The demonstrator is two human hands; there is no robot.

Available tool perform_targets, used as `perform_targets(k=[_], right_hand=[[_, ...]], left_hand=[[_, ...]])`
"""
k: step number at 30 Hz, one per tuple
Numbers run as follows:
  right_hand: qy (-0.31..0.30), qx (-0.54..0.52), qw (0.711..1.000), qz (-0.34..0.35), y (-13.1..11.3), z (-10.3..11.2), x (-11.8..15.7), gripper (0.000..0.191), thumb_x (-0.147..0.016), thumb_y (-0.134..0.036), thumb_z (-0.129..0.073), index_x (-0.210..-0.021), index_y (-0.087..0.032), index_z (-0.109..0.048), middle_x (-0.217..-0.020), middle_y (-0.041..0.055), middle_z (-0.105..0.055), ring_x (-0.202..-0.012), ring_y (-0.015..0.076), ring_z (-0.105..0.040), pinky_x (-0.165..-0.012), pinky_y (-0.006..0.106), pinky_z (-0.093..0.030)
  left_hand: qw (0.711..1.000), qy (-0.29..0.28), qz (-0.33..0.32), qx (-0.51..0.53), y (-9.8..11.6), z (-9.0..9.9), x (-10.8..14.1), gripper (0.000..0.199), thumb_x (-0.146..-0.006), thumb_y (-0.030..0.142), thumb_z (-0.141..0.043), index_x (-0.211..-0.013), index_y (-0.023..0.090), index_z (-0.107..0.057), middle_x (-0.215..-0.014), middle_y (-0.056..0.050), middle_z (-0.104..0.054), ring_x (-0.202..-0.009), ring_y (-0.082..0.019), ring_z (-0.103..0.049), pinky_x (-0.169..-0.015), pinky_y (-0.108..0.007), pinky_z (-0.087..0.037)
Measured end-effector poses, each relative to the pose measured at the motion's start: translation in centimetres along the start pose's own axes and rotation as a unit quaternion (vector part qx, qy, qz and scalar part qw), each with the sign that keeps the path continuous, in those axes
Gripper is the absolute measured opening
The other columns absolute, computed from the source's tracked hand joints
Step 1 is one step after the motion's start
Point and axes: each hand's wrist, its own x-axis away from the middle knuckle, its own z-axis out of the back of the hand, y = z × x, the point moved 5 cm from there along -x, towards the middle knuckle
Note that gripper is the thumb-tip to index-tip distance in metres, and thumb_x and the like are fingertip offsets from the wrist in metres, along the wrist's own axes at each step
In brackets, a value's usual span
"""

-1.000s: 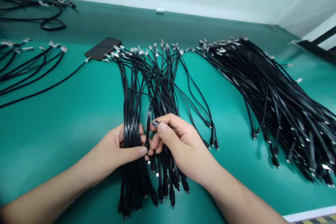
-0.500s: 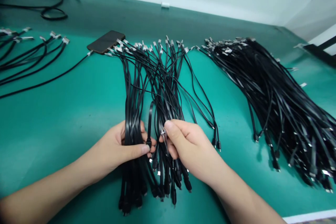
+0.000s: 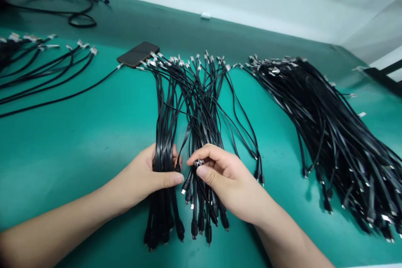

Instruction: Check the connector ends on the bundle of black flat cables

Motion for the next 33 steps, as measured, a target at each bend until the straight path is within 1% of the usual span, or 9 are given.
perform_targets(k=[2,4,8,10,15,17,20,26,33], right_hand=[[0.007,0.002,0.999,0.044,-0.5,0.1,-0.1,0.013,-0.094,-0.036,-0.068,-0.096,-0.025,-0.073,-0.106,0.0045,-0.063,-0.099,0.0184,-0.06,-0.083,0.029,-0.048],[-0.005,-0.001,0.998,0.055,-0.7,-0.1,0.0,0.01,-0.095,-0.034,-0.067,-0.097,-0.026,-0.072,-0.113,0.0043,-0.066,-0.107,0.0187,-0.062,-0.089,0.029,-0.049],[-0.016,0.028,0.999,0.015,-0.7,-0.4,0.4,0.011,-0.099,-0.034,-0.061,-0.099,-0.025,-0.067,-0.072,-0.002,-0.066,-0.069,0.0134,-0.062,-0.065,0.024,-0.05],[0.012,0.089,0.996,0.011,-0.9,-0.2,0.5,0.013,-0.099,-0.034,-0.06,-0.099,-0.024,-0.068,-0.066,-0.0032,-0.063,-0.058,0.0125,-0.057,-0.055,0.023,-0.046],[0.033,0.241,0.968,0.062,-1.9,-0.1,0.5,0.023,-0.105,-0.03,-0.048,-0.11,-0.029,-0.07,-0.105,0.0017,-0.071,-0.093,0.0163,-0.065,-0.079,0.027,-0.052],[0.027,0.262,0.962,0.071,-1.9,-0.3,0.5,0.027,-0.106,-0.025,-0.043,-0.118,-0.031,-0.067,-0.109,0.0012,-0.068,-0.097,0.0155,-0.064,-0.082,0.026,-0.051],[0.04,0.264,0.961,0.077,-1.6,-0.5,0.6,0.026,-0.104,-0.023,-0.049,-0.124,-0.032,-0.062,-0.102,0.0008,-0.065,-0.086,0.014,-0.063,-0.073,0.026,-0.051],[0.077,0.221,0.969,0.08,-1.2,-0.5,0.9,0.017,-0.097,-0.021,-0.061,-0.111,-0.027,-0.068,-0.086,-0.0008,-0.062,-0.067,0.012,-0.059,-0.056,0.026,-0.047],[0.083,0.26,0.955,0.112,-2.1,-0.7,0.8,0.016,-0.095,-0.016,-0.064,-0.108,-0.021,-0.072,-0.08,-0.0008,-0.064,-0.069,0.0108,-0.059,-0.059,0.024,-0.047]], left_hand=[[1.0,0.002,-0.003,-0.005,0.1,0.0,0.0,0.037,-0.064,0.024,-0.087,-0.084,0.018,-0.056,-0.076,0.005,-0.057,-0.069,-0.011,-0.051,-0.066,-0.028,-0.042],[1.0,0.007,-0.002,-0.001,0.1,0.0,0.0,0.037,-0.064,0.025,-0.087,-0.085,0.018,-0.056,-0.077,0.005,-0.057,-0.07,-0.011,-0.052,-0.068,-0.029,-0.043],[1.0,0.017,0.009,0.006,0.1,-0.2,0.2,0.04,-0.062,0.022,-0.087,-0.084,0.019,-0.054,-0.072,0.007,-0.056,-0.065,-0.01,-0.051,-0.063,-0.027,-0.043],[0.999,0.03,0.019,0.003,0.1,-0.2,0.3,0.04,-0.062,0.02,-0.086,-0.086,0.02,-0.053,-0.07,0.008,-0.055,-0.063,-0.01,-0.051,-0.06,-0.025,-0.042],[0.998,0.054,0.02,-0.021,0.2,-0.1,0.6,0.037,-0.064,0.018,-0.083,-0.086,0.02,-0.053,-0.067,0.01,-0.053,-0.059,-0.008,-0.05,-0.056,-0.022,-0.04],[0.998,0.061,0.017,-0.019,0.3,-0.2,0.6,0.037,-0.064,0.018,-0.083,-0.085,0.02,-0.053,-0.066,0.011,-0.052,-0.057,-0.007,-0.049,-0.054,-0.021,-0.039],[0.997,0.066,0.026,-0.014,0.5,-0.3,0.5,0.037,-0.063,0.017,-0.082,-0.085,0.02,-0.052,-0.064,0.012,-0.051,-0.055,-0.006,-0.048,-0.052,-0.02,-0.038],[0.996,0.067,0.045,-0.03,0.8,-0.2,0.4,0.035,-0.063,0.015,-0.081,-0.081,0.02,-0.052,-0.061,0.012,-0.049,-0.052,-0.005,-0.047,-0.048,-0.017,-0.036],[0.997,0.062,0.039,-0.035,0.6,-0.2,0.5,0.034,-0.066,0.017,-0.081,-0.082,0.021,-0.052,-0.062,0.012,-0.048,-0.052,-0.006,-0.047,-0.048,-0.018,-0.035]])
